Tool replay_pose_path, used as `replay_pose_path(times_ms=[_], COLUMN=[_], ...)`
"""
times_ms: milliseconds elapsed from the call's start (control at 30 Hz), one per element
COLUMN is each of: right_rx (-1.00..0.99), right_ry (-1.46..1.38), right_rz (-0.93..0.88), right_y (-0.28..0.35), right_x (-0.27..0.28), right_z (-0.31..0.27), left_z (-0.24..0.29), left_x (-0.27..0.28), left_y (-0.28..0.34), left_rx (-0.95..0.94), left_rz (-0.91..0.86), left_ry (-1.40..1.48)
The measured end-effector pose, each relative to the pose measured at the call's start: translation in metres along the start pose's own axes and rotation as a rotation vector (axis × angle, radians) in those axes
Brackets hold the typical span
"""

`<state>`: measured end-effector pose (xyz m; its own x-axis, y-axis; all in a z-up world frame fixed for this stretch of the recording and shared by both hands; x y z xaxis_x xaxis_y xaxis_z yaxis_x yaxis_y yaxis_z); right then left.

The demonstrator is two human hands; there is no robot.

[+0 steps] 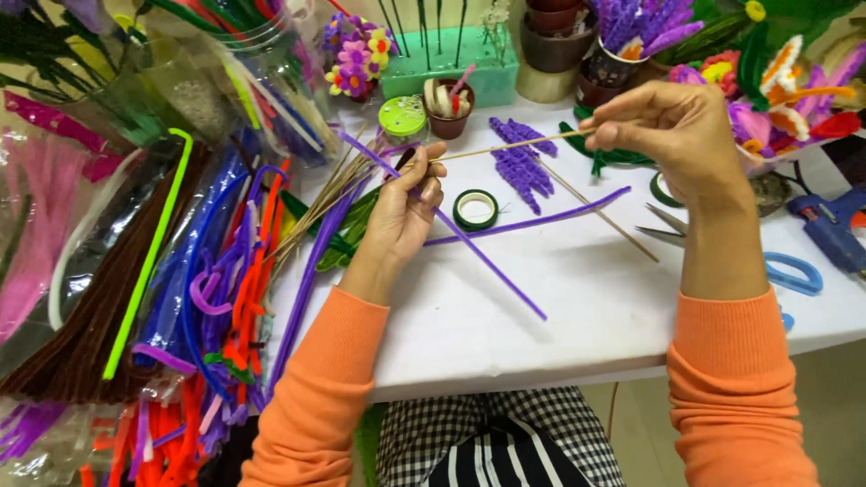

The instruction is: The person selects purple pipe cleaners and a wooden stick from a cluttered table. They wrap the pipe cleaner around the stick to create a spiral shape, then secure the base with green floral tape. The finished lavender-like craft is placed on the table.

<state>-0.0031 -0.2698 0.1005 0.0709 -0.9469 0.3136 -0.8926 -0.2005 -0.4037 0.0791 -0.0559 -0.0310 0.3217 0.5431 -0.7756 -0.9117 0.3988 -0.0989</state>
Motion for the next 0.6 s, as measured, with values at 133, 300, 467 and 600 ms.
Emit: replay_pose_path(times_ms=[133, 300, 467, 600], right_rx=[0.058, 0.227, 0.313, 0.052], right_ry=[-0.245, -0.251, -0.482, -0.335], right_rz=[0.101, 0.138, 0.401, 0.294], right_y=[-0.004, -0.005, 0.009, 0.005], right_x=[0.003, -0.001, 0.032, 0.0], right_z=[0.016, 0.009, 0.004, -0.001], left_z=[-0.009, -0.014, -0.022, -0.028], left_x=[-0.012, -0.018, -0.044, -0.051], left_y=[0.007, 0.01, 0.027, 0.028], left_rx=[0.085, 0.105, 0.267, 0.257], left_rz=[-0.017, -0.021, 0.02, -0.093], left_ry=[0.042, 0.009, -0.145, -0.075])
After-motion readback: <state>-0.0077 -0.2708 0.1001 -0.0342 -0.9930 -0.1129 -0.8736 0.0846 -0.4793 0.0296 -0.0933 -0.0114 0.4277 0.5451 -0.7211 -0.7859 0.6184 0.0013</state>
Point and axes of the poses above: each hand's wrist, its own y-axis away from the middle knuckle, its own x-axis out of the back of the hand, z = x × y, the point moved 8 cm from there along -y, towards the middle knuckle, and after that the axes turned 5 degrees about -z, right-handed, at the moved point
